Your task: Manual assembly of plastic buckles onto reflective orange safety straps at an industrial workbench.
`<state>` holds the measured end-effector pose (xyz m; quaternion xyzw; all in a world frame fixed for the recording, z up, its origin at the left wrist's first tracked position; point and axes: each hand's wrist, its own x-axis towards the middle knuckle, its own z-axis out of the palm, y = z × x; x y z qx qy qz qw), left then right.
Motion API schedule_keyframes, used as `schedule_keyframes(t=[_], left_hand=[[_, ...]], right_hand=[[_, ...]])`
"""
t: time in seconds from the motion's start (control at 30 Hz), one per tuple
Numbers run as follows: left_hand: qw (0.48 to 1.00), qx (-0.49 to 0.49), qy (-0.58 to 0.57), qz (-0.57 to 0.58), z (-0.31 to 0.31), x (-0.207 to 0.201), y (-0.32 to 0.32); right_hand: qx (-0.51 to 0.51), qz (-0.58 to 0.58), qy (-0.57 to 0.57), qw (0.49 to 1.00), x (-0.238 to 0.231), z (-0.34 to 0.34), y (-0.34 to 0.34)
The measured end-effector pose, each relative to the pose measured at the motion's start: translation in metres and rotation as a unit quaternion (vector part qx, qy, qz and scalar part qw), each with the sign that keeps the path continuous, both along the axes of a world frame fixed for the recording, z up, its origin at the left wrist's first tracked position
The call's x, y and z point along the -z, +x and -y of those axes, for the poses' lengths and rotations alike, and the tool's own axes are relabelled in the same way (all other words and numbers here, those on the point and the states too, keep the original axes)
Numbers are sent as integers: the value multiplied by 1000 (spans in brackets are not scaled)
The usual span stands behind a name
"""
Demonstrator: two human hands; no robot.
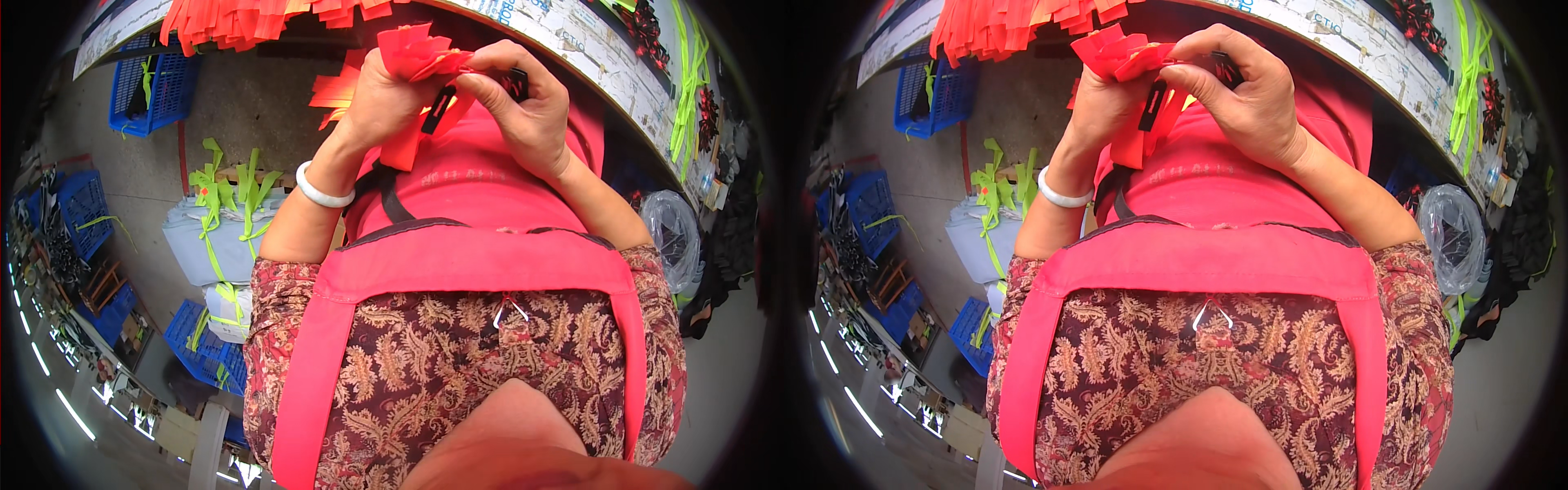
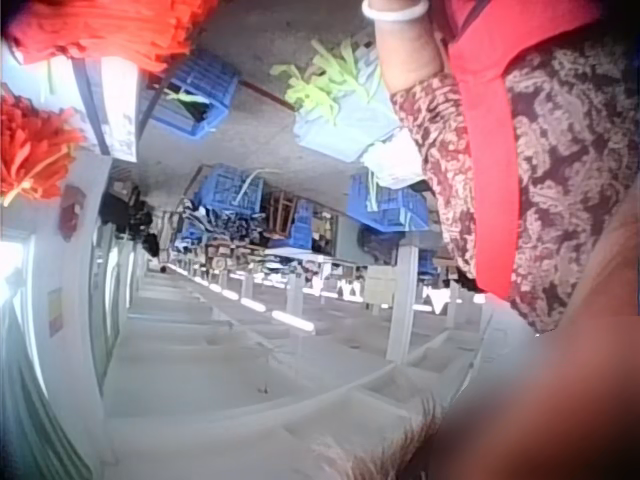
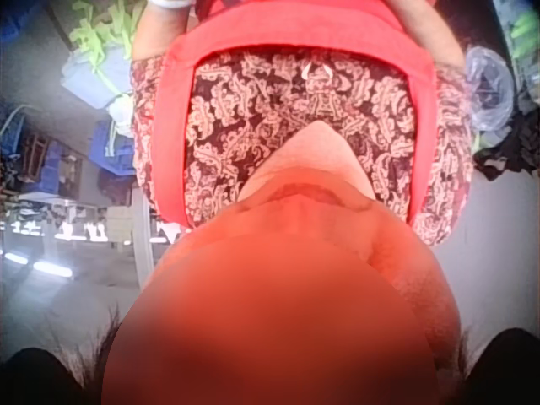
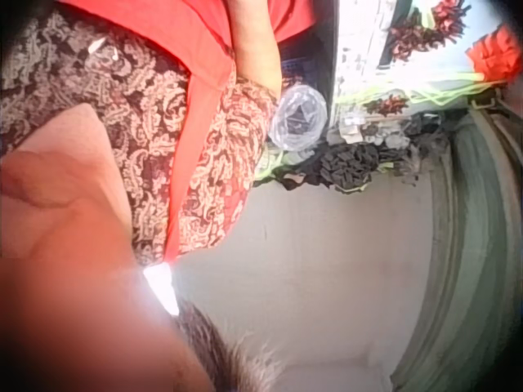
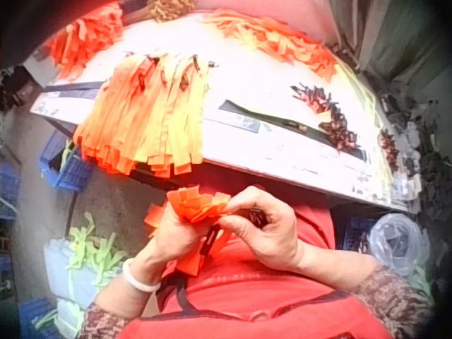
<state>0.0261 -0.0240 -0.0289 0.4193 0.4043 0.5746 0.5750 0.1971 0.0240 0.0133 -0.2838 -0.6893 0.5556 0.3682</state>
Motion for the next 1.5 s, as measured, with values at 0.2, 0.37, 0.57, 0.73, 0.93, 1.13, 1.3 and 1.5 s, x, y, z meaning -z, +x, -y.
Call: schedule_keyframes(t=[0.2,0.37,0.57,0.73,0.93,1.13,1.3,1.5], left_hand=[[998,-22,38,-38,1,1,1],[998,-43,36,-21,-1,-2,2],[999,-19,19,-44,-3,-4,-3],[996,-41,55,-63,0,2,-2],[999,-22,14,-48,-2,-1,-5],[999,15,-20,-31,0,4,-6],[999,-19,16,-40,0,6,-4],[998,-20,36,-44,-2,5,-5]], right_hand=[[7,15,72,997,5,-4,-1],[11,21,79,997,7,-3,-1],[20,44,94,994,7,-5,1],[13,36,124,991,7,-7,-1],[22,37,95,995,7,-5,0],[22,45,118,992,5,-4,-3],[26,71,104,992,7,-6,-1],[19,80,110,991,3,-8,-3]])
